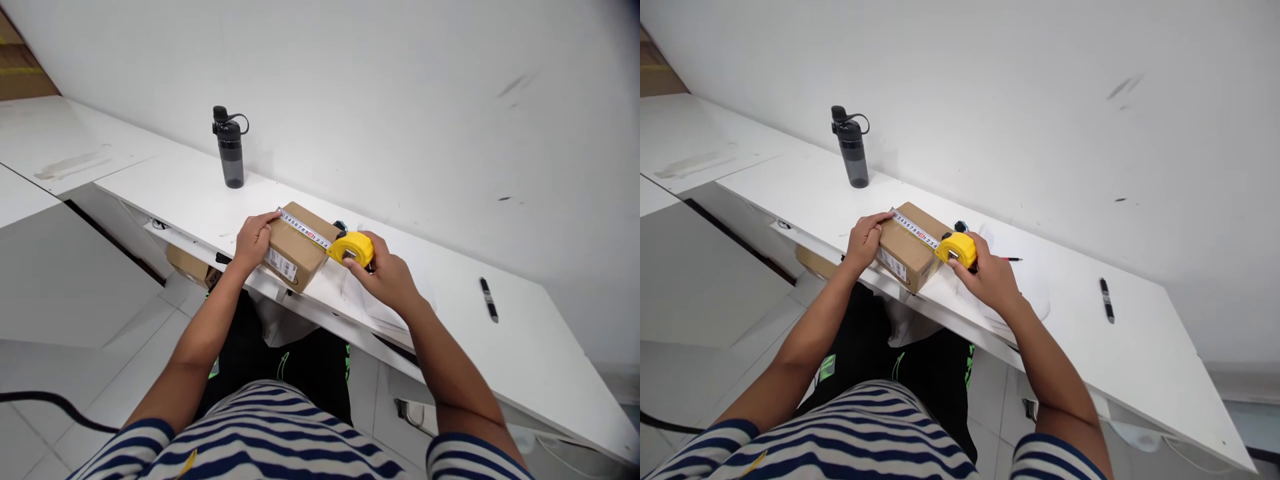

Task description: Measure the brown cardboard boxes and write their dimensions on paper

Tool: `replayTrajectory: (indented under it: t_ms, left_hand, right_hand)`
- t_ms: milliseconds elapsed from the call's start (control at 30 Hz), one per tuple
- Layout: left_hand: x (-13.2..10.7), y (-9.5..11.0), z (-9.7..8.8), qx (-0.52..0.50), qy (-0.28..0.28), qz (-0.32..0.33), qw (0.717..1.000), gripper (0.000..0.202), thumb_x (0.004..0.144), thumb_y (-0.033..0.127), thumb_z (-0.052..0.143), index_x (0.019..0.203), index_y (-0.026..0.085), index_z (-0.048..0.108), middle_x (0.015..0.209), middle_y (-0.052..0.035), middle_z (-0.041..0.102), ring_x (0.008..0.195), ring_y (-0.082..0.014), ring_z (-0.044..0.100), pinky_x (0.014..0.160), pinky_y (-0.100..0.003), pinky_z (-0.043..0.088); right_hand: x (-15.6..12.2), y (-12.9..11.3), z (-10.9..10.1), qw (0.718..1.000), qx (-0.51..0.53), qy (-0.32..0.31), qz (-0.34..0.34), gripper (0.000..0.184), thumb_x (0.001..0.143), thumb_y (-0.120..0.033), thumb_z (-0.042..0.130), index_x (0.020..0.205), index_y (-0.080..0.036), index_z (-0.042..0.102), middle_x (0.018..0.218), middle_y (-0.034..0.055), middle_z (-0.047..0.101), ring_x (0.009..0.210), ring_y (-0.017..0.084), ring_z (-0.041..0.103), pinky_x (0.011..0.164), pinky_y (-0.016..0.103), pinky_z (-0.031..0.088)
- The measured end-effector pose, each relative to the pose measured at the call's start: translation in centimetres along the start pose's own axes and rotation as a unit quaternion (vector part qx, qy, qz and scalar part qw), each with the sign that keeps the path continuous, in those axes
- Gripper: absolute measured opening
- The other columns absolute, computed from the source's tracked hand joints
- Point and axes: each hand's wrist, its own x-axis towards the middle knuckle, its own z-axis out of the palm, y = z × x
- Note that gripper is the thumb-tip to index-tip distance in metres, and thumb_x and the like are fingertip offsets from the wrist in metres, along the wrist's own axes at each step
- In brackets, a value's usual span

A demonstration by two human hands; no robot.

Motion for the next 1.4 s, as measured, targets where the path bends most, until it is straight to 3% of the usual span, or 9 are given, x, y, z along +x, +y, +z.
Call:
replayTrajectory:
  t_ms: [233, 367, 533, 633, 767, 833, 967, 1200, 1400]
  left_hand:
    - [-0.4, 1.2, 0.9, 0.040, 0.023, -0.032, 0.998, 0.045, 0.092, 0.019, 0.038, 0.124, 0.022, 0.070, 0.126, -0.0024, 0.074, 0.108, -0.0238, 0.064, 0.101, -0.041, 0.050]
    - [-2.1, 4.5, 1.6, 0.088, 0.030, -0.075, 0.993, 0.049, 0.095, 0.020, 0.037, 0.138, 0.019, 0.060, 0.141, -0.0066, 0.065, 0.119, -0.0287, 0.059, 0.105, -0.046, 0.047]
    - [-5.7, 8.6, 1.7, 0.073, -0.043, -0.065, 0.994, 0.063, 0.099, 0.045, 0.045, 0.155, 0.018, 0.034, 0.158, -0.0159, 0.045, 0.137, -0.0335, 0.049, 0.109, -0.050, 0.045]
    - [-5.5, 8.2, 1.7, 0.018, -0.040, -0.076, 0.996, 0.061, 0.099, 0.051, 0.047, 0.152, 0.022, 0.038, 0.151, -0.0171, 0.049, 0.129, -0.0305, 0.056, 0.102, -0.046, 0.051]
    - [-1.2, 4.5, 3.5, -0.096, 0.018, -0.133, 0.986, 0.061, 0.090, 0.049, 0.062, 0.143, 0.024, 0.045, 0.148, -0.0169, 0.049, 0.119, -0.0279, 0.060, 0.098, -0.044, 0.052]
    - [0.9, 3.0, 5.4, -0.202, -0.036, -0.144, 0.968, 0.059, 0.088, 0.044, 0.064, 0.140, 0.024, 0.045, 0.146, -0.0152, 0.053, 0.130, -0.0280, 0.055, 0.101, -0.043, 0.051]
    - [2.5, 1.9, 8.6, -0.342, -0.087, -0.175, 0.919, 0.045, 0.084, 0.032, 0.059, 0.128, 0.022, 0.050, 0.128, -0.0095, 0.062, 0.113, -0.0230, 0.064, 0.095, -0.038, 0.055]
    - [2.0, 2.5, 8.8, -0.349, -0.068, -0.196, 0.914, 0.041, 0.081, 0.029, 0.060, 0.121, 0.022, 0.052, 0.114, -0.0063, 0.062, 0.101, -0.0204, 0.064, 0.091, -0.036, 0.056]
    - [1.8, 2.9, 8.7, -0.338, -0.052, -0.194, 0.919, 0.041, 0.079, 0.030, 0.061, 0.118, 0.022, 0.052, 0.111, -0.0064, 0.062, 0.100, -0.0214, 0.063, 0.089, -0.036, 0.055]
  right_hand:
    - [5.5, -3.1, 1.1, 0.999, -0.028, -0.034, -0.031, 0.067, 0.091, -0.068, 0.041, 0.137, -0.020, 0.046, 0.085, 0.0089, 0.072, 0.071, 0.030, 0.066, 0.062, 0.035, 0.043]
    - [10.1, -5.6, 2.1, 0.993, -0.003, -0.080, -0.083, 0.065, 0.091, -0.067, 0.043, 0.134, -0.019, 0.046, 0.097, 0.0116, 0.073, 0.078, 0.030, 0.066, 0.065, 0.035, 0.043]
    - [12.7, -6.2, 1.1, 0.993, 0.055, -0.070, -0.075, 0.058, 0.089, -0.068, 0.046, 0.122, -0.020, 0.051, 0.100, 0.0097, 0.072, 0.079, 0.026, 0.064, 0.068, 0.035, 0.044]
    - [11.9, -5.6, 0.3, 0.998, 0.008, -0.010, -0.058, 0.058, 0.090, -0.066, 0.044, 0.123, -0.019, 0.050, 0.093, 0.0102, 0.072, 0.075, 0.027, 0.063, 0.067, 0.036, 0.043]
    - [10.2, -4.2, 0.0, 0.998, -0.024, 0.053, -0.014, 0.063, 0.092, -0.068, 0.041, 0.128, -0.017, 0.048, 0.090, 0.0114, 0.072, 0.075, 0.029, 0.064, 0.067, 0.037, 0.045]
    - [9.7, -3.5, 0.3, 0.995, -0.037, 0.089, 0.007, 0.070, 0.093, -0.069, 0.038, 0.137, -0.015, 0.045, 0.090, 0.0122, 0.073, 0.077, 0.030, 0.065, 0.069, 0.038, 0.046]
    - [9.8, -2.7, 1.7, 0.991, -0.076, 0.111, -0.005, 0.076, 0.098, -0.065, 0.029, 0.156, -0.015, 0.032, 0.083, 0.0103, 0.073, 0.077, 0.029, 0.065, 0.071, 0.038, 0.046]
    - [9.5, -3.4, 2.0, 0.990, -0.127, 0.052, 0.020, 0.059, 0.099, -0.052, 0.038, 0.150, -0.022, 0.045, 0.086, 0.0107, 0.073, 0.076, 0.029, 0.066, 0.069, 0.036, 0.044]
    - [1.6, -4.1, 1.5, 0.987, -0.099, 0.104, 0.069, 0.055, 0.096, -0.054, 0.043, 0.143, -0.026, 0.054, 0.078, 0.0066, 0.073, 0.063, 0.024, 0.063, 0.057, 0.030, 0.038]
